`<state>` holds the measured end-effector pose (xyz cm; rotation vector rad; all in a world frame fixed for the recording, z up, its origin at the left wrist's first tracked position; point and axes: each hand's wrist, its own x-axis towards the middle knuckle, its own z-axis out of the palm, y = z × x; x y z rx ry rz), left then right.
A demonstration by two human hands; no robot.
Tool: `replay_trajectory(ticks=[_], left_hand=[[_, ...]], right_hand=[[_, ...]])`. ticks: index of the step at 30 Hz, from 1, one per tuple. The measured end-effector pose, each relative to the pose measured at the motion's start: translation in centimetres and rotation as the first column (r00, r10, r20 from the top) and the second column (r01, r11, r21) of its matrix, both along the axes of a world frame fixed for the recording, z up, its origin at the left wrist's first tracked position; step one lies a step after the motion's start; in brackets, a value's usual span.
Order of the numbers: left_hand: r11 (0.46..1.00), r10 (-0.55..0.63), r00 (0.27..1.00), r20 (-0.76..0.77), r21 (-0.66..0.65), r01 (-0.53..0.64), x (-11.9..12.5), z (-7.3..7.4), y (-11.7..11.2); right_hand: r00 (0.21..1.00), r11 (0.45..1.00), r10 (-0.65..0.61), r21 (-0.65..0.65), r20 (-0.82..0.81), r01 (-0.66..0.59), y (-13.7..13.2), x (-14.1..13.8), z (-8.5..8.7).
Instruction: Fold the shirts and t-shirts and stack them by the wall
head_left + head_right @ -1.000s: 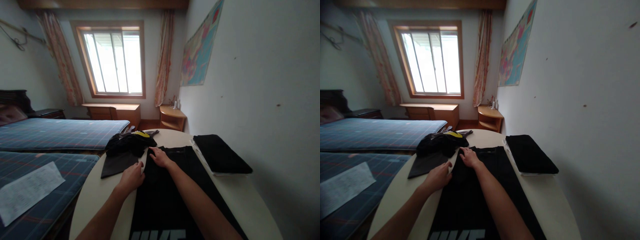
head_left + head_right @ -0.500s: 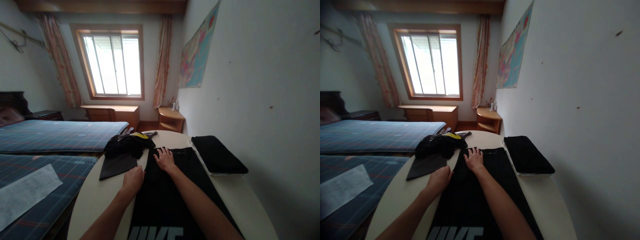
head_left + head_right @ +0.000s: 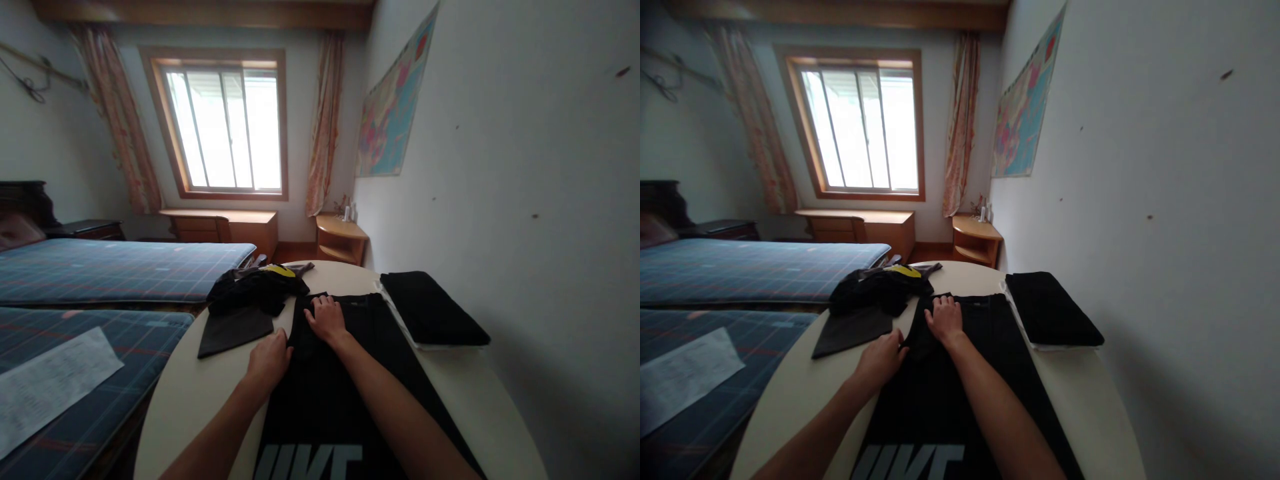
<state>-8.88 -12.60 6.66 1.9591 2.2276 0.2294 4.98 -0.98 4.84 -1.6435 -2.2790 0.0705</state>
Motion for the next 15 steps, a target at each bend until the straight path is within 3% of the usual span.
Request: replay_trajectory(ticks=[3, 7, 11, 15], left_hand=[[0.999, -0.005, 1.000, 0.027, 0.038, 0.004, 0.2, 0.3, 0.0], [0.996, -0.018, 0.997, 0.070, 0.085, 0.012, 0.7, 0.7, -0.3], [0.994, -0.037, 0.992, 0.121, 0.105, 0.025, 1.0, 1.1, -0.6], [0.989, -0.077, 0.976, 0.202, 0.138, 0.050, 1.5, 1.0, -0.9]], right_hand=[[0.995, 0.982, -0.067, -0.181, -0.076, 0.052, -0.6, -1.4, 1.6], [0.988, 0.913, -0.104, -0.404, -0.111, 0.051, -0.7, -2.9, 2.8], [0.983, 0.881, -0.109, -0.473, -0.147, 0.027, -0.6, -3.4, 2.9], [0.973, 0.892, -0.102, -0.452, -0.208, -0.003, -0.6, -3.0, 2.5]])
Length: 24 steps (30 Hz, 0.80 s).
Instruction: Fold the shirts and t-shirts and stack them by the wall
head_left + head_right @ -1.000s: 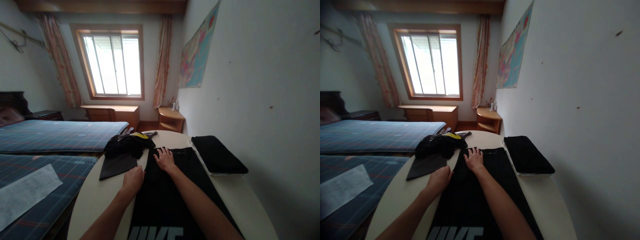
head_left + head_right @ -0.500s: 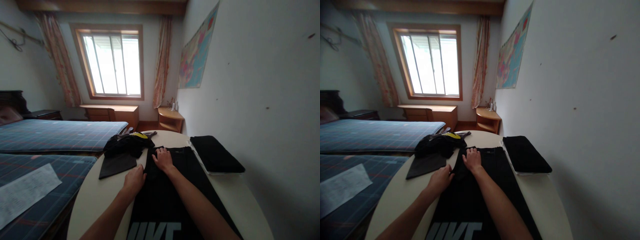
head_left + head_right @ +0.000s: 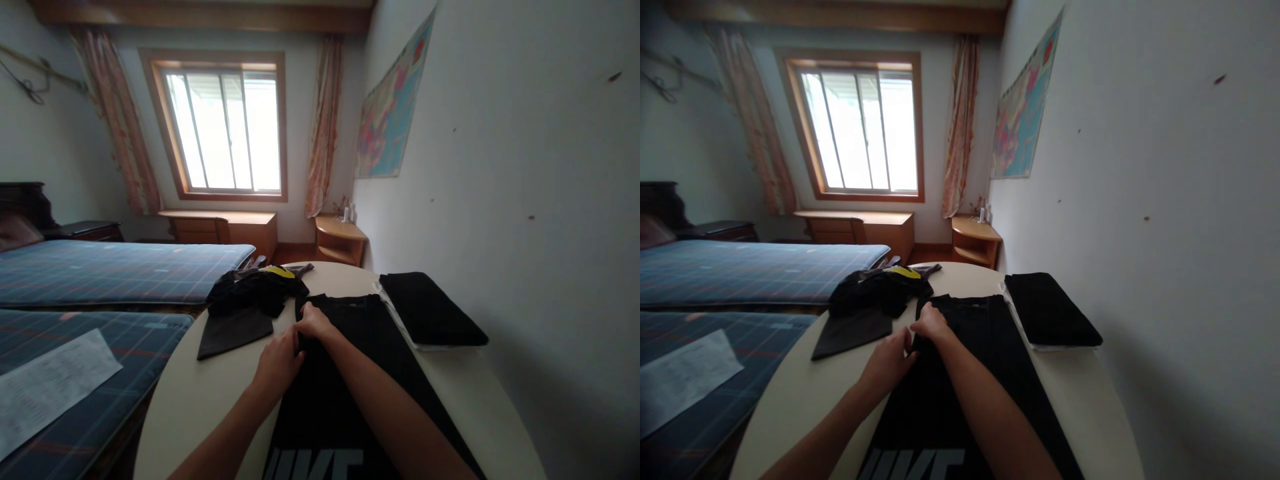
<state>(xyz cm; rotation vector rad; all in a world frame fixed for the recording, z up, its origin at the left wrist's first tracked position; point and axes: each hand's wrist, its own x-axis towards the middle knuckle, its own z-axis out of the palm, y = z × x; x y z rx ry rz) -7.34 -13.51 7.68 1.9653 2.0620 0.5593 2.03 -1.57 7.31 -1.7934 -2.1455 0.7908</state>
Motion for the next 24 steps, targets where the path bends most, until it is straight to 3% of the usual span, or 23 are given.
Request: replay_trajectory(ticks=[5, 8, 15, 17, 20, 22, 24], left_hand=[[0.992, -0.053, 0.983, 0.174, 0.121, 0.032, 0.9, -0.5, 0.0], [0.984, -0.109, 0.933, 0.344, 0.168, 0.053, 1.5, -0.9, 0.1], [0.942, -0.333, 0.668, 0.666, 0.264, 0.208, 3.4, -2.0, -0.5], [0.918, -0.391, 0.664, 0.637, 0.324, 0.230, 3.7, -2.5, -0.5], [0.831, -0.524, 0.729, 0.440, 0.453, 0.324, 4.0, -3.6, -0.2], [0.789, -0.586, 0.751, 0.304, 0.425, 0.444, 4.3, -4.4, -0.1], [0.781, -0.609, 0.768, 0.198, 0.318, 0.538, 4.6, -4.9, -0.2]], right_hand=[[0.991, 0.997, 0.039, 0.075, -0.128, -0.030, -0.4, 1.4, -0.3], [0.975, 0.992, 0.072, 0.121, -0.209, -0.047, -0.7, 2.8, -0.2], [0.847, 0.986, 0.082, 0.168, -0.525, 0.009, -1.0, 7.6, -0.4], [0.822, 0.987, 0.078, 0.162, -0.564, 0.018, -0.9, 9.2, -0.8], [0.826, 0.984, 0.058, 0.171, -0.560, 0.046, -0.7, 11.2, -1.7], [0.857, 0.977, 0.043, 0.201, -0.513, 0.071, -0.8, 12.0, -2.2], [0.897, 0.971, 0.037, 0.227, -0.441, 0.072, -1.3, 12.6, -2.4]])
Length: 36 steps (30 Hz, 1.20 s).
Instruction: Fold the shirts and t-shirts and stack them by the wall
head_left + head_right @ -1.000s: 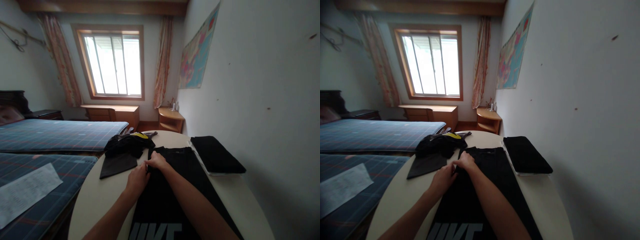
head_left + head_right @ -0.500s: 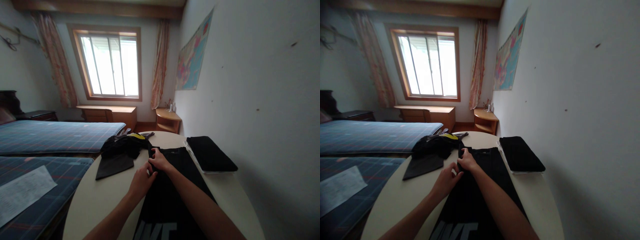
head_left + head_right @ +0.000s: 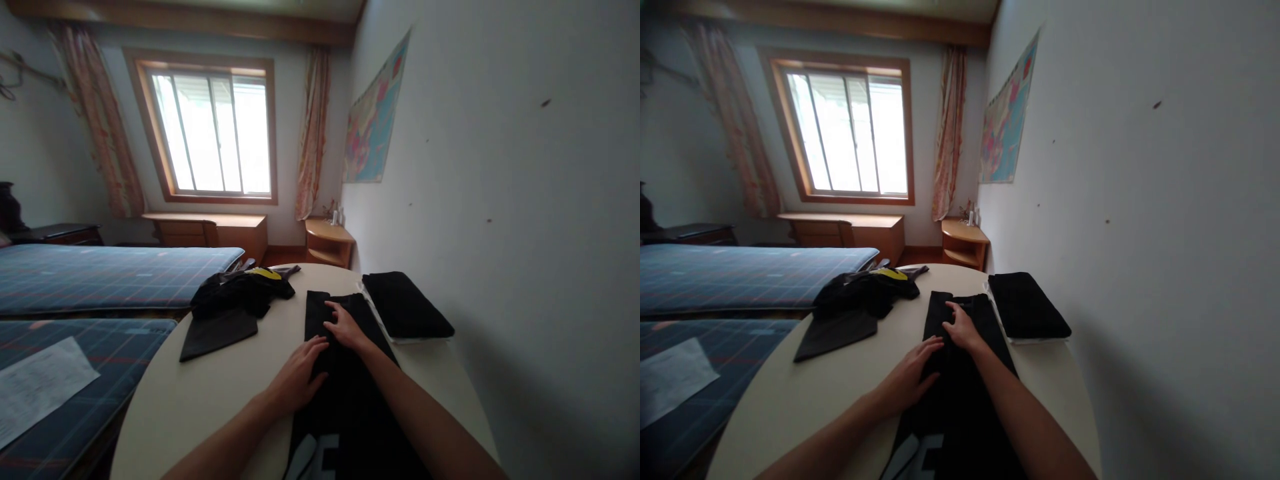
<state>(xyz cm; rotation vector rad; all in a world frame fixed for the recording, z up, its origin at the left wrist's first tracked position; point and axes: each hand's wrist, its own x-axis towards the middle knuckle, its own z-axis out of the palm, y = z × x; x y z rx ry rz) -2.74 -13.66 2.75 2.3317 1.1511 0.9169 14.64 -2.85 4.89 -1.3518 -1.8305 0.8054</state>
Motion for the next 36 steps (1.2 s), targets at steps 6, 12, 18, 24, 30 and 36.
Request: replay_trajectory(ticks=[6, 12, 18, 24, 30, 36], left_hand=[[0.999, 0.014, 0.964, -0.264, -0.024, -0.021, 0.8, -0.2, -0.6], [0.999, 0.040, 0.947, -0.318, -0.011, -0.045, 0.4, -0.3, 0.2], [0.975, 0.221, 0.932, -0.288, 0.084, -0.205, 0.0, 1.2, 0.7], [0.929, 0.367, 0.891, -0.268, 0.064, -0.363, -0.8, 3.4, -0.4], [0.886, 0.417, 0.835, -0.359, -0.046, -0.462, -2.0, 4.3, -0.9], [0.870, 0.373, 0.809, -0.454, -0.132, -0.475, -3.0, 4.7, -1.0]], right_hand=[[0.922, 0.991, -0.001, 0.125, 0.388, -0.052, -4.6, 1.6, 0.5], [0.770, 0.990, 0.130, -0.045, 0.625, -0.130, -8.0, 3.3, -0.9], [0.729, 0.989, 0.116, -0.013, 0.675, -0.145, -6.2, 2.3, -2.0], [0.738, 0.996, 0.076, -0.012, 0.671, -0.092, -1.6, 0.6, -1.9], [0.761, 1.000, 0.028, -0.013, 0.648, -0.025, 3.4, -0.2, -1.8], [0.802, 0.999, -0.010, 0.037, 0.597, -0.015, 5.4, -0.5, -2.1]])
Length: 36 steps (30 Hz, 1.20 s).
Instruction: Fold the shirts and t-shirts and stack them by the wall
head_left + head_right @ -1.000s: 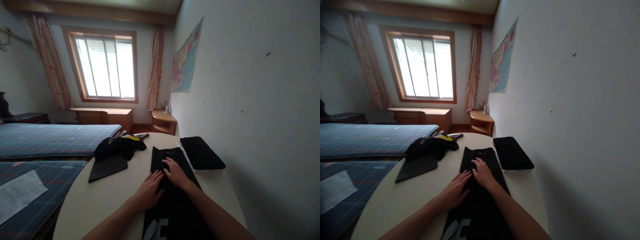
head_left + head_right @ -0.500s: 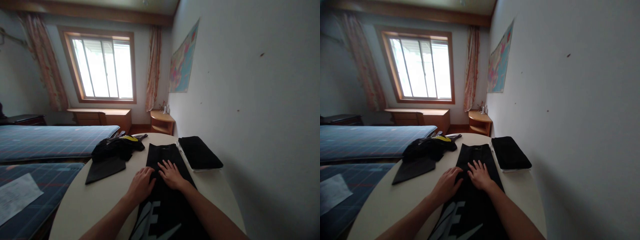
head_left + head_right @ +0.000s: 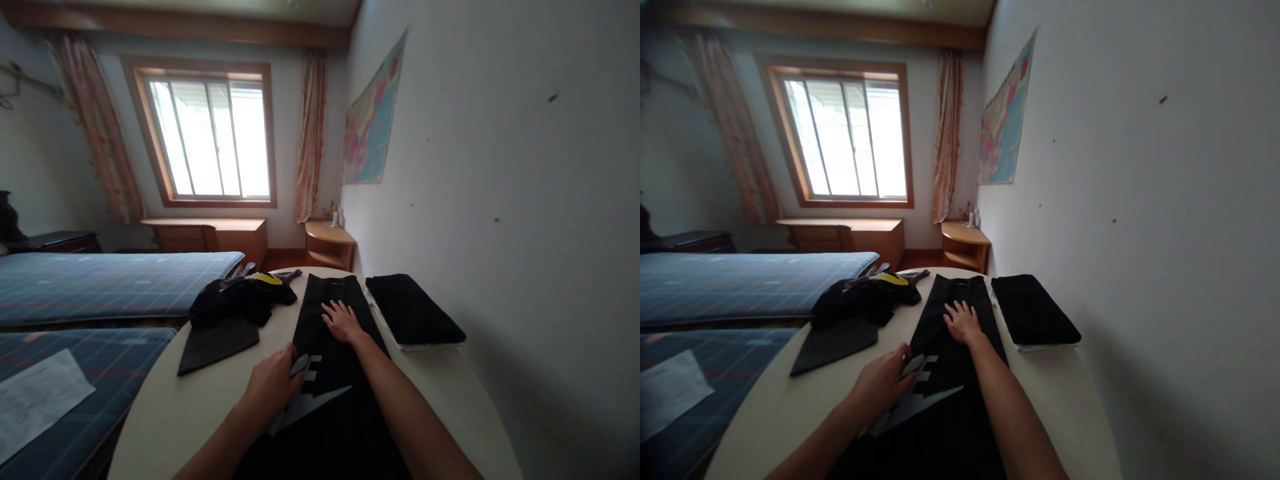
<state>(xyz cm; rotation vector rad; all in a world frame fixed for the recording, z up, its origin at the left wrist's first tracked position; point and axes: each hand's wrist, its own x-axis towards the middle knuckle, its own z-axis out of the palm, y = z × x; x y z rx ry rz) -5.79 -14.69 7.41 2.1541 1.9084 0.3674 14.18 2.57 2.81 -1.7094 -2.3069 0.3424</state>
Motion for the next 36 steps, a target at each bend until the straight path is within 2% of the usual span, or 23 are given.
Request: replay_trajectory(ticks=[5, 11, 17, 21, 25, 29, 32, 36], left_hand=[[0.996, -0.073, 0.997, 0.039, -0.053, 0.075, -0.2, 0.4, -0.4], [0.994, -0.106, 0.982, 0.156, -0.013, 0.109, 0.7, 0.5, -0.5], [0.984, -0.165, 0.971, 0.174, -0.030, 0.173, 0.9, -0.3, -0.7], [0.972, -0.222, 0.957, 0.189, -0.030, 0.232, 0.6, -0.9, -0.8], [0.970, -0.234, 0.950, 0.206, -0.019, 0.243, 0.6, -1.1, -0.6], [0.978, -0.206, 0.943, 0.263, 0.014, 0.210, 0.9, -0.5, -0.6], [0.980, -0.197, 0.926, 0.323, 0.038, 0.196, 1.5, 0.5, -1.1], [0.973, -0.211, 0.916, 0.341, -0.017, 0.230, 2.3, 1.0, -2.2]], right_hand=[[0.995, 0.995, 0.038, 0.090, -0.089, -0.030, 0.2, 1.2, 0.6], [0.993, 0.992, 0.030, 0.122, -0.117, -0.015, -0.6, 2.4, 1.4], [0.982, 0.985, -0.149, 0.073, -0.119, 0.158, -0.9, 0.0, 1.2], [0.952, 0.960, -0.276, 0.009, -0.135, 0.280, -0.8, -1.5, 1.0], [0.921, 0.933, -0.359, -0.028, -0.151, 0.359, -0.9, -2.5, 0.8], [0.909, 0.923, -0.385, -0.040, -0.158, 0.384, -0.7, -2.6, 1.4], [0.906, 0.920, -0.391, -0.048, -0.162, 0.389, -0.3, -1.7, 2.1], [0.911, 0.925, -0.377, -0.027, -0.164, 0.378, 0.0, 0.0, 2.3]])
